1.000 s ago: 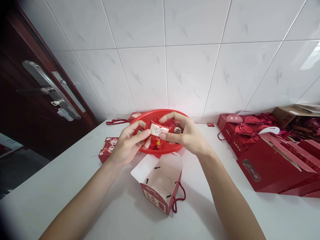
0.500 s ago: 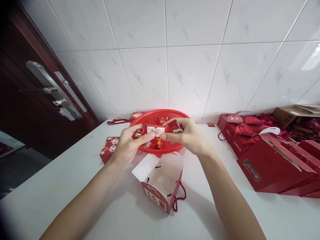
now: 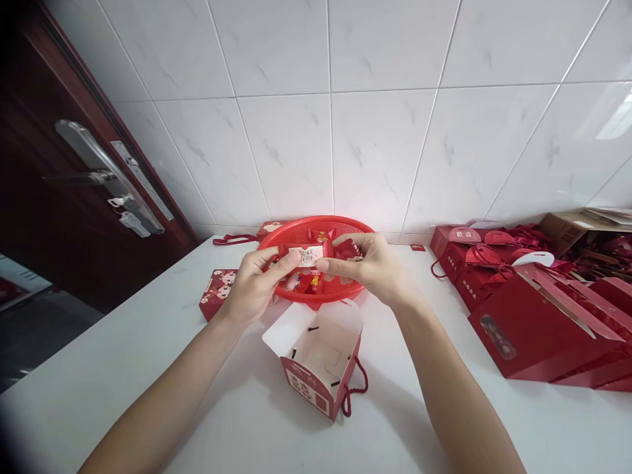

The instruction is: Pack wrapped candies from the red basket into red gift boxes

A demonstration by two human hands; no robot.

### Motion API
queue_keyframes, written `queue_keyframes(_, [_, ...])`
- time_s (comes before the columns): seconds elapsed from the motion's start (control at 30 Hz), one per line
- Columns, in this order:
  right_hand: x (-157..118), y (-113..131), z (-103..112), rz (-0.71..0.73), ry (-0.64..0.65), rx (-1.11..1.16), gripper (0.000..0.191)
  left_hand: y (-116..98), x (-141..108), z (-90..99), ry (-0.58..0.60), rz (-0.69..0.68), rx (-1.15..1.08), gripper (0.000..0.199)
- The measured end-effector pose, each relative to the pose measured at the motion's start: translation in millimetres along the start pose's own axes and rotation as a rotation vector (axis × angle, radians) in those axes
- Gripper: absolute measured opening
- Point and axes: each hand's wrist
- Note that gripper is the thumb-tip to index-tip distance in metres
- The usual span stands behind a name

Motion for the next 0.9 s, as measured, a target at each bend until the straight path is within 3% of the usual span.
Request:
queue_keyframes(0.23, [-0.7,0.6,1.6,0.006,0.020,-0.105,0.049,6.9,2.9,1.3,0.040,0.005,-0.059,0.032])
queue_keyframes(0.6, [-3.0,3.2,12.9,-0.019,0.192,-0.002,0.041,0.2,0.3,1.7,0.199,0.077,-0.128,0.028])
queue_keyframes(0.9, [-1.4,-0.2,3.6,-0.018,0.165,-0.035,0.043,1.3,0.0,-0.1,0.207,0.051,-0.014,0.033])
Point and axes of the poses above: each hand's wrist, its own x-axis towards the middle knuckle, its own z-axis out of the back of the hand, y = z × x, and after that the axes turned 4 degrees about z, right-handed
